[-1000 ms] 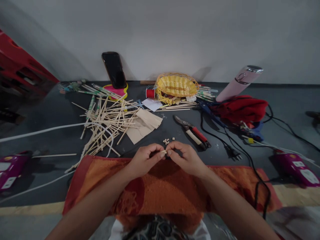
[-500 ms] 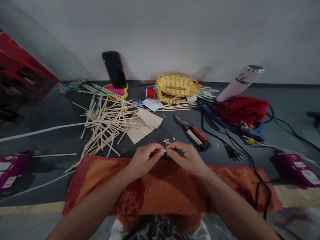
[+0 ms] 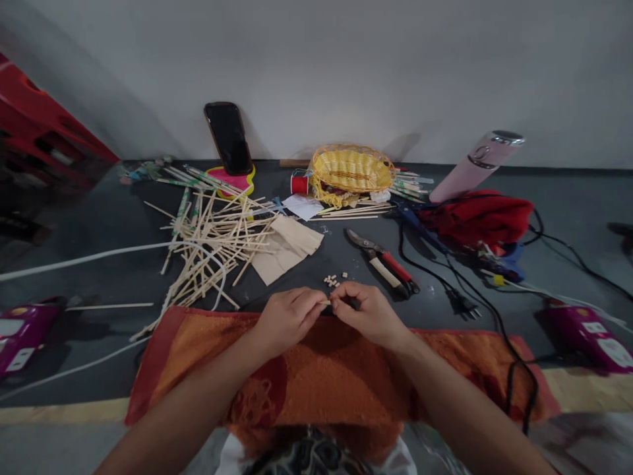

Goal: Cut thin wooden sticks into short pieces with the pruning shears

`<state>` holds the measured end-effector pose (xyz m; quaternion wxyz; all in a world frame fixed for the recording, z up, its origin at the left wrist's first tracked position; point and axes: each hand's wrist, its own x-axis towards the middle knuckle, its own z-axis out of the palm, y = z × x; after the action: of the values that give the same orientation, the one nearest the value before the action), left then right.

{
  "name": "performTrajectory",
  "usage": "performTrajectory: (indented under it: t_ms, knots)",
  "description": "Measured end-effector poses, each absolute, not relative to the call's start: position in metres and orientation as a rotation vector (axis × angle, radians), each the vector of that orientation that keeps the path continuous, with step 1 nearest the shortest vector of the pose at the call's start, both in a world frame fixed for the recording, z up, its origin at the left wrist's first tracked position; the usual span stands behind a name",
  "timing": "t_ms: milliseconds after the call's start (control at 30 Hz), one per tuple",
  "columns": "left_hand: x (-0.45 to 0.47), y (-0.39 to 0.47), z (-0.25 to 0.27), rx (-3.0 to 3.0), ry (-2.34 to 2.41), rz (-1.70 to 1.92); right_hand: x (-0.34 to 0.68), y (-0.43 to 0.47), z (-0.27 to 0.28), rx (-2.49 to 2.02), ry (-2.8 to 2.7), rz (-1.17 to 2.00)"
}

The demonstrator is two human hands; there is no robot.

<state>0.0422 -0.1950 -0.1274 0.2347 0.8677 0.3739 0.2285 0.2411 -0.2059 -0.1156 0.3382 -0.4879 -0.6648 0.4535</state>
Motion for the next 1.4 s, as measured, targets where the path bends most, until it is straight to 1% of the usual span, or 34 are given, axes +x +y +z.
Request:
performTrajectory:
  t_ms: [100,233,300,367,500,700,900,1133,1400]
  knots:
    - [0.043,-0.194,-0.124,2.285,1.039,0.668,0.240,-0.205,-0.118,-1.244,-1.694,1.244]
    - [0.046,-0.194,-0.117,1.959,1.045,0.701,0.241,-0.206,-0.119,-1.219,-1.646,1.334]
    - [0.048,-0.194,-0.115,1.770,1.037,0.707,0.242,-0.207,-0.119,-1.208,-1.664,1.267]
    - [0.049,-0.194,-0.113,1.625,1.036,0.705,0.242,-0.207,-0.119,-1.189,-1.690,1.126]
    - [0.049,-0.194,-0.113,1.456,1.027,0.655,0.241,-0.207,-0.119,-1.127,-1.759,0.919]
    - [0.049,-0.193,-0.114,1.402,1.013,0.632,0.241,-0.206,-0.117,-1.114,-1.831,0.899]
    - [0.050,-0.192,-0.116,1.174,0.943,0.574,0.240,-0.206,-0.121,-1.111,-1.832,0.847]
    - [0.050,-0.192,-0.114,1.257,0.970,0.590,0.238,-0.207,-0.124,-1.113,-1.849,0.776]
    - [0.048,-0.191,-0.114,1.405,0.972,0.607,0.243,-0.207,-0.118,-1.126,-1.848,0.792]
